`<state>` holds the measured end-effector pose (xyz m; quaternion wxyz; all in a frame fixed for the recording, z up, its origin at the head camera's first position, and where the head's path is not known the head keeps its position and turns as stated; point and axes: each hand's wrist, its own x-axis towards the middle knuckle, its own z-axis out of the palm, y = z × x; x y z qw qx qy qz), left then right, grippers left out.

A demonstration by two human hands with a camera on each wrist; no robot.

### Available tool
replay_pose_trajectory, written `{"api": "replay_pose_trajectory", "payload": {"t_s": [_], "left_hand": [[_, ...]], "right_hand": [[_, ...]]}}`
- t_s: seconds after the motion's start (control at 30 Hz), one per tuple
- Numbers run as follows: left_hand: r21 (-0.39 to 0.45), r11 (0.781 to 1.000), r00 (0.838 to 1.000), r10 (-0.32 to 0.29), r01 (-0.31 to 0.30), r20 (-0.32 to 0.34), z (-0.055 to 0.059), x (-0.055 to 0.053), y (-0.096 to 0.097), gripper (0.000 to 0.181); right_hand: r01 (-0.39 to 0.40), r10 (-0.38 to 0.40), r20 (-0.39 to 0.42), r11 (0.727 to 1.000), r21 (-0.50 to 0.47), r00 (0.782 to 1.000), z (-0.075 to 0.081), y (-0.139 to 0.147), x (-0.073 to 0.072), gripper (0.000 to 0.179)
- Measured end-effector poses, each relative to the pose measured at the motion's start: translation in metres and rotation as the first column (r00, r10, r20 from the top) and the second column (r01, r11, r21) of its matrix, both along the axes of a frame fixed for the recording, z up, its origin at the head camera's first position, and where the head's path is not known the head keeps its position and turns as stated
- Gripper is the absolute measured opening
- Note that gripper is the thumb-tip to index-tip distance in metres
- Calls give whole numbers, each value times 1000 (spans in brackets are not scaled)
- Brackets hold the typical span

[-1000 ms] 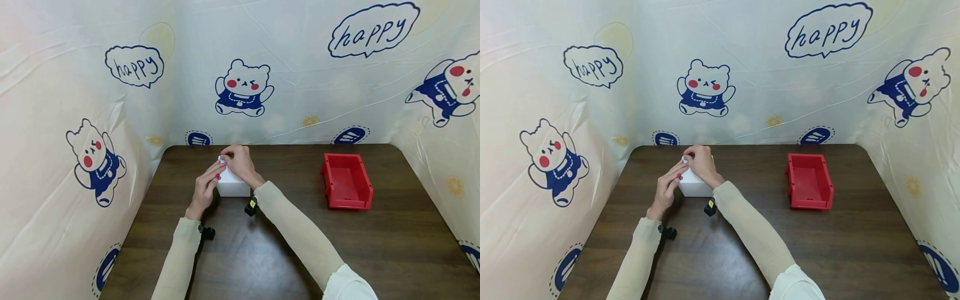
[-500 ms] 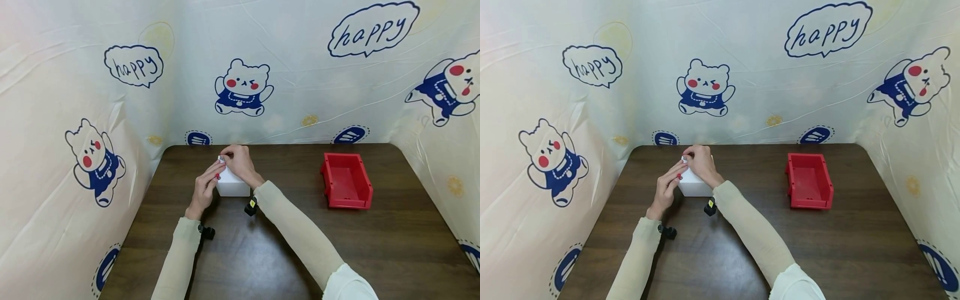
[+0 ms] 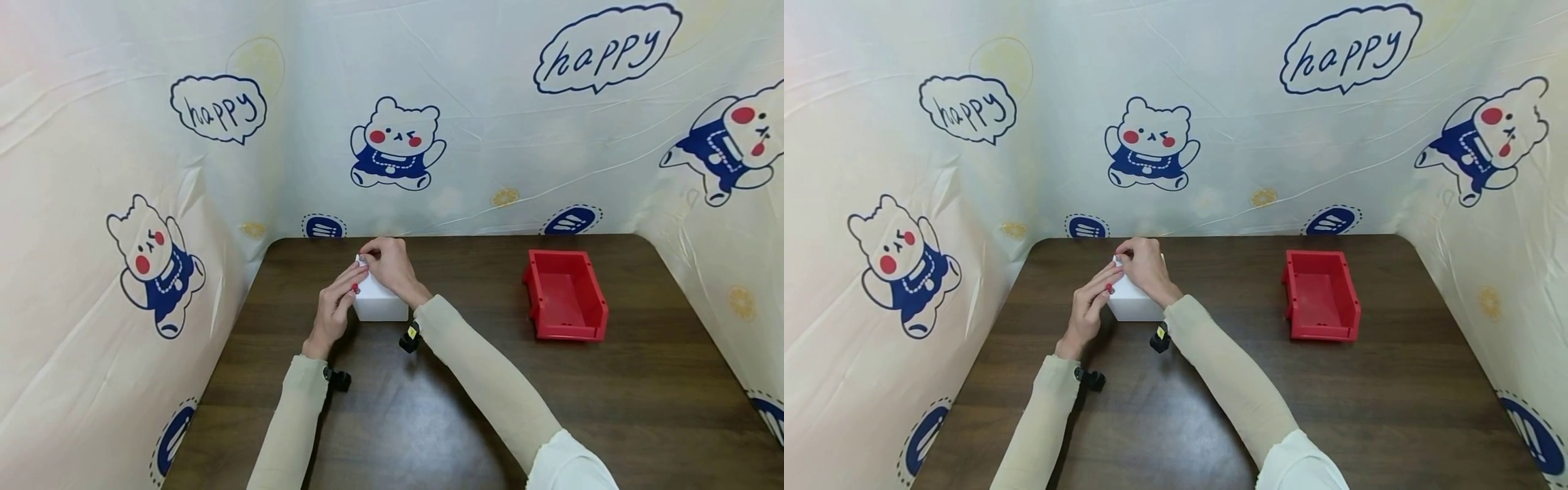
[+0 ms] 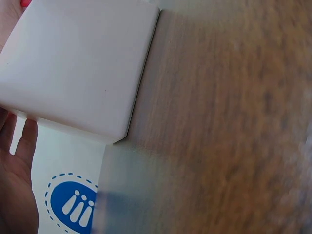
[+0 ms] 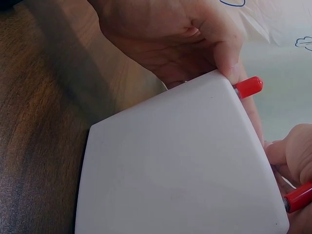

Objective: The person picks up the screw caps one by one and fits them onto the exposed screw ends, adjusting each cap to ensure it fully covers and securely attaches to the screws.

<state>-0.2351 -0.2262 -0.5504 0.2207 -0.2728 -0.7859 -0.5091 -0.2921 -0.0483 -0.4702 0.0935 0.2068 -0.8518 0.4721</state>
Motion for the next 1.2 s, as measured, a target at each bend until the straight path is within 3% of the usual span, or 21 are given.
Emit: {"api": "replay_pose_trajectory", "payload": {"t_s": [0.4,0.83,1.03,1.2], "left_hand": [[-14,1000,1000,-5,5,-14,-2,-1,-1,42],[-34,999,1000,-3,3,3,0,1,-2,41],[-51,999,1000,-12,13,14,4,2,-3,41],[-82,996,998,-19,24,57,15,3,-5,42]], "right_hand": [[-5,5,-25,1000,30,1000,0,1,-2,12],[-33,32,13,998,52,999,4,5,2,15],[-65,66,-30,997,32,997,8,14,7,16],[-91,92,-76,996,14,993,16,25,9,17]]}}
